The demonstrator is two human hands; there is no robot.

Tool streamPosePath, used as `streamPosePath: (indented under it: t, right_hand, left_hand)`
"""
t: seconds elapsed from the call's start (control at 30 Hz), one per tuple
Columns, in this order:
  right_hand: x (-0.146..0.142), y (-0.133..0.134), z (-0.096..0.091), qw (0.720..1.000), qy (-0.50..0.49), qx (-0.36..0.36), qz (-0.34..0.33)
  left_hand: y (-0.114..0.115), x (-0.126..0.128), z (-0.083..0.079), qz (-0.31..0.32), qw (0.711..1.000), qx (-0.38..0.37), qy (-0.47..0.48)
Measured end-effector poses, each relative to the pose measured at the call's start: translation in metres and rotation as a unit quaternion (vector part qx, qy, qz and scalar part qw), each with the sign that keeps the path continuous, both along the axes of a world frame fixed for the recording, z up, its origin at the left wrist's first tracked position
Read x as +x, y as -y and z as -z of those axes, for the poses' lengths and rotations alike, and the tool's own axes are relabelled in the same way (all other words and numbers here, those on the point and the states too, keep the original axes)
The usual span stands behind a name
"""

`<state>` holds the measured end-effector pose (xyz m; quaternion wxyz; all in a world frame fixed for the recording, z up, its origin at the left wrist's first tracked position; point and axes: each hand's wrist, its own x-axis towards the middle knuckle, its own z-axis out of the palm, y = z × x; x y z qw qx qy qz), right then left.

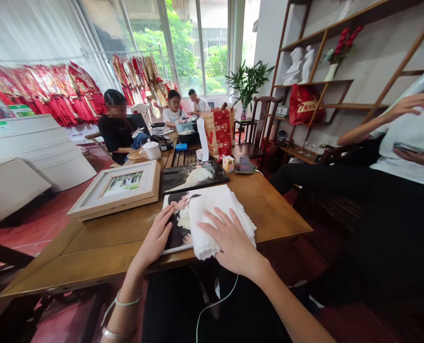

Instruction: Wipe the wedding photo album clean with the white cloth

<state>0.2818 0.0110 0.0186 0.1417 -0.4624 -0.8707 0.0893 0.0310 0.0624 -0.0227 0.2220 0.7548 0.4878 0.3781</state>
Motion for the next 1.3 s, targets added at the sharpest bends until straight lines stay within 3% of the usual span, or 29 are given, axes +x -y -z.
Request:
streamPosePath:
  t: [0.07,0.17,0.33,0.5,0.6,0.73,0.9,1.0,1.13,1.3]
  right_hand:
    - [0.008,0.009,-0.002,1.000,-0.009,-0.017,-0.012]
    - [0.021,-0.001,-0.005,0.999,-0.012,-0.040,-0.004]
    - [0.031,-0.059,-0.005,0.997,-0.003,-0.051,0.050]
    - [0.005,-0.099,-0.006,0.994,0.022,-0.047,0.098]
    - [-0.024,-0.091,-0.006,0.996,0.031,-0.023,0.081]
    - [-0.046,-0.052,-0.004,1.000,0.024,0.004,0.019]
    - [-0.025,-0.001,-0.003,0.999,0.000,-0.005,-0.035]
    - [-0.002,0.010,-0.003,0.999,-0.010,-0.022,-0.043]
    - [0.023,-0.009,-0.001,0.999,-0.012,-0.030,-0.003]
    - [0.027,-0.068,-0.001,0.998,-0.001,-0.032,0.054]
  left_hand:
    - [0.000,0.000,0.000,-0.001,1.000,-0.004,-0.002]
    - [0.000,-0.001,0.000,0.005,1.000,-0.005,-0.008]
    - [-0.001,-0.002,0.002,0.005,1.000,0.009,-0.007]
    - [-0.001,-0.002,0.002,0.007,1.000,0.008,-0.008]
    - [-0.001,-0.002,0.001,0.009,1.000,0.012,-0.002]
    - [0.000,-0.003,-0.001,0.015,1.000,0.015,0.004]
    - [0.000,-0.002,0.000,0.006,1.000,0.007,0.000]
    - [0.000,-0.002,0.001,-0.001,1.000,0.004,0.008]
    - [-0.001,-0.002,0.004,0.005,1.000,0.003,0.010]
    - [-0.002,-0.003,0.005,0.006,1.000,0.009,0.009]
